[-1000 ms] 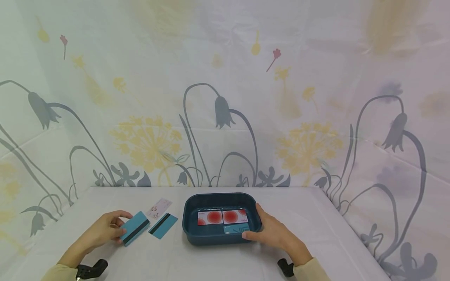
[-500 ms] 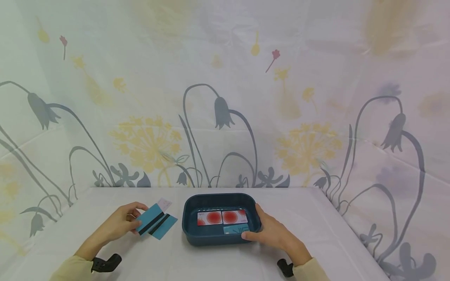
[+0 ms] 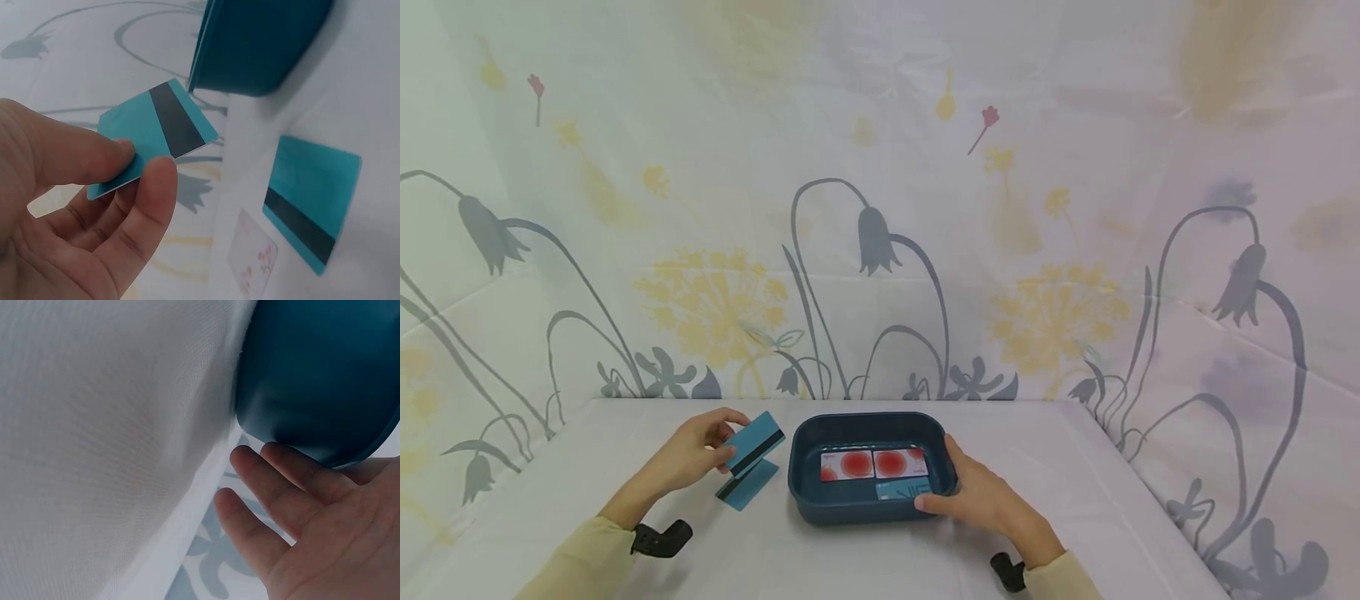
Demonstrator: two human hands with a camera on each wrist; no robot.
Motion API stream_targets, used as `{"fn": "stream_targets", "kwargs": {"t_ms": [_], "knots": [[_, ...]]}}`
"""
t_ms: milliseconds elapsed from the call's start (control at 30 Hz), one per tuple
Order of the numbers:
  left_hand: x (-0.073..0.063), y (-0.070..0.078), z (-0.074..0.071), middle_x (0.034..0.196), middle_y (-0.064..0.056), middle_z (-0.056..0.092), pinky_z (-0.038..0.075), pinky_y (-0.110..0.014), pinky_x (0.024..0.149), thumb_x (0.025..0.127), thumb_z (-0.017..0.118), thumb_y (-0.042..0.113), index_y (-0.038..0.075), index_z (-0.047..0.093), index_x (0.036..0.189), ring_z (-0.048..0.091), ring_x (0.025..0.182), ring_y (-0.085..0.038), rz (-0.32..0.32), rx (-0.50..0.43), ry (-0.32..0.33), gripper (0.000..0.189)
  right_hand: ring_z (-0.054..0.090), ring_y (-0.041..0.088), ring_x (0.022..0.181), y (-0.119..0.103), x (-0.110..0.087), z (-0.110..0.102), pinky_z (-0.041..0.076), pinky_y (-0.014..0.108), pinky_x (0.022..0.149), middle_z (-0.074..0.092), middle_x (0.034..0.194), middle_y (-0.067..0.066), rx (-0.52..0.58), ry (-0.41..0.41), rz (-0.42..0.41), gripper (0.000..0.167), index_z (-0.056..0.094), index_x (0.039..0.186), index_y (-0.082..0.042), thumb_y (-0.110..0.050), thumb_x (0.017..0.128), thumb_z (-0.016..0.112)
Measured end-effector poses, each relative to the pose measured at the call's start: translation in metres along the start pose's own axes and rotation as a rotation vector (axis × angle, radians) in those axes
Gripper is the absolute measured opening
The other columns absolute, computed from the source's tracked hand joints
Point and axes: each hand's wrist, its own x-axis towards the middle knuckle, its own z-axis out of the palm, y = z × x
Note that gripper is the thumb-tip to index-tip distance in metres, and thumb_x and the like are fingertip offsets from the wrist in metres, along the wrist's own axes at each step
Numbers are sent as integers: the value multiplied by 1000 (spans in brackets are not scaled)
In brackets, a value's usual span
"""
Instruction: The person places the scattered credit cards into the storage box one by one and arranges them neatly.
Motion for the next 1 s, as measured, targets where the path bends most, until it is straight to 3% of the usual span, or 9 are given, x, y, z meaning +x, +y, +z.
{"fn": "stream_targets", "kwargs": {"t_ms": [300,533,700,1000], "knots": [[9,10,10,87,-9,55,54,-40,58,85,58,-7,4,59,118,57,68,-19,48,-41,-38,35,31,40,136,0,1,3,29,60,104,27,151,23,0,-6,-11,108,10,152,-1,-55,79,69],[21,18,23,84,-9,54,54,-45,59,86,57,-7,4,58,120,58,63,-21,90,-56,-126,35,32,39,135,1,0,2,29,59,104,28,151,22,-7,-4,-6,108,10,152,-2,-56,79,68],[30,23,33,82,-7,55,54,-41,59,87,58,-6,5,57,121,59,63,-22,112,-48,-175,36,32,39,135,1,0,1,29,59,104,28,151,22,-17,1,-14,109,10,152,-2,-57,78,68],[42,30,47,90,-10,54,55,-43,61,88,60,-5,6,59,120,60,65,-21,111,-89,-233,34,35,40,134,2,1,0,30,60,103,30,150,23,-26,2,12,109,11,153,-4,-59,78,68]]}}
